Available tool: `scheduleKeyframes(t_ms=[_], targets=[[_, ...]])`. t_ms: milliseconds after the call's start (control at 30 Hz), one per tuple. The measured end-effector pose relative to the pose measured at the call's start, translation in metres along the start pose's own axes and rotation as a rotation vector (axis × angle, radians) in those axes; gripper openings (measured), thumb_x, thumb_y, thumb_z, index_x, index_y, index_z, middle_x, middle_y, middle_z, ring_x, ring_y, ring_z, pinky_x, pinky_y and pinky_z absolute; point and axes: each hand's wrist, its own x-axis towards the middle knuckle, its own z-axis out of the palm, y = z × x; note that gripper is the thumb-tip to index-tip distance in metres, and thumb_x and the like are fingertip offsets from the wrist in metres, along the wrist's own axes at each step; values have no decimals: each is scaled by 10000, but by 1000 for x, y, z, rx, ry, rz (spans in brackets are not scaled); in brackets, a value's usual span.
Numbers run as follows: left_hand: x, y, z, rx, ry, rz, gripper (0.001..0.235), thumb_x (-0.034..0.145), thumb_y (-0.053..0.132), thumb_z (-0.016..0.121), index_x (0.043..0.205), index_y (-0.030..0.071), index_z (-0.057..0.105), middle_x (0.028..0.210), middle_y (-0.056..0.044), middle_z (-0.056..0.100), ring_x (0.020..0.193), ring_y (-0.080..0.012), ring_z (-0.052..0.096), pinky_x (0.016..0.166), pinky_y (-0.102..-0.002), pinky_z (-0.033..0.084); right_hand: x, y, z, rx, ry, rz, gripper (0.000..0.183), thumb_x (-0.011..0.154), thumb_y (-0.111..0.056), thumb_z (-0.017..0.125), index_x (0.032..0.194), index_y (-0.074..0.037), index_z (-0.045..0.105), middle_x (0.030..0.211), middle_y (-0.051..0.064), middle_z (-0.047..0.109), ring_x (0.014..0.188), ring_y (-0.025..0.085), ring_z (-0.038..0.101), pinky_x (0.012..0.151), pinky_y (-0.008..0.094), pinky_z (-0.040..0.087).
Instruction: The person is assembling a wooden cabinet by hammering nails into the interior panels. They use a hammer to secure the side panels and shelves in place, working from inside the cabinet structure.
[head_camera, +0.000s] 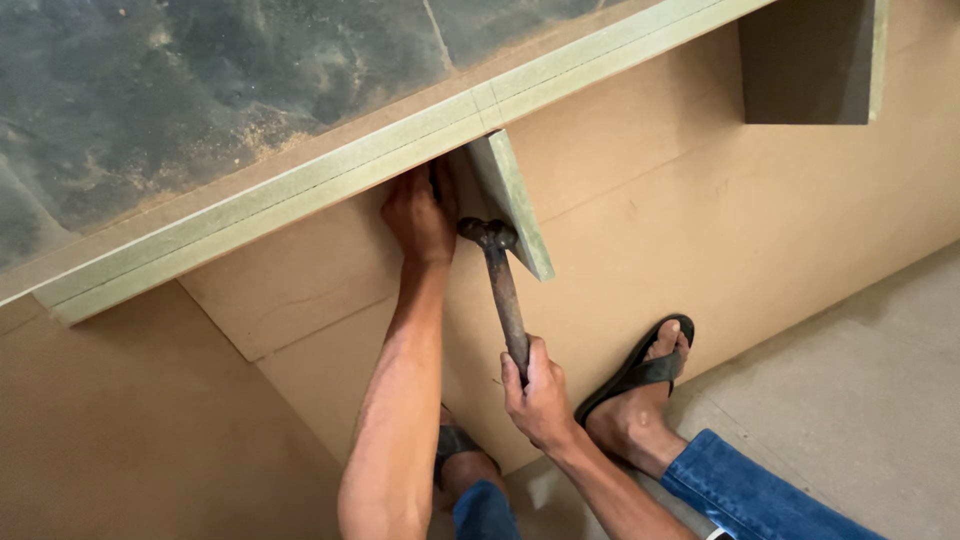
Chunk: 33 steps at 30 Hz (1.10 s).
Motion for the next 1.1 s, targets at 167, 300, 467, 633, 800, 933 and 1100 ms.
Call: scheduleKeyframes(t_ms=[167,300,467,633,800,933,1100], targets=[[0,-1,-4,-4,-30,18,144,962,95,710,1075,11,738,968,-185,749,846,-353,728,747,-431,604,0,-2,-1,-20,-4,-23,247,976,-107,633,1168,5,526,668,171,627,554,294,653,530,414,501],[1,0,-3,-2,-15,29,131,974,84,715,1082,12,735,989,-189,751,865,-352,733,763,-425,608,1,-3,-1,10,2,-38,243,979,-101,624,1174,6,527,676,164,633,557,279,661,529,404,507],[0,0,-3,-16,-7,0,132,952,63,730,1076,20,747,974,-177,754,849,-343,734,753,-419,610,1,0,2,6,-4,1,246,977,-101,623,1180,4,534,644,154,616,529,260,636,516,392,495],[-1,0,-2,-41,2,1,126,969,63,717,1086,29,746,1001,-166,758,874,-328,742,768,-406,616,0,2,2,10,-11,15,240,980,-105,625,1176,-1,533,643,144,617,527,240,638,512,382,497],[-1,1,-1,-32,14,1,134,955,72,715,1072,18,748,988,-181,756,863,-349,733,758,-423,608,-2,2,1,4,-5,-9,249,984,-112,632,1185,-5,533,658,145,627,533,248,647,514,383,503],[1,1,-2,-16,0,25,142,950,98,747,1082,45,753,1000,-149,756,881,-324,737,769,-407,611,-2,2,2,-15,-8,3,251,981,-111,636,1185,-5,537,649,150,628,531,262,652,514,392,504],[4,2,-4,31,-36,31,166,905,159,783,1057,92,774,981,-116,766,840,-295,738,723,-398,603,3,0,6,28,2,-55,265,982,-78,626,1204,16,515,673,128,649,555,243,682,521,379,524]])
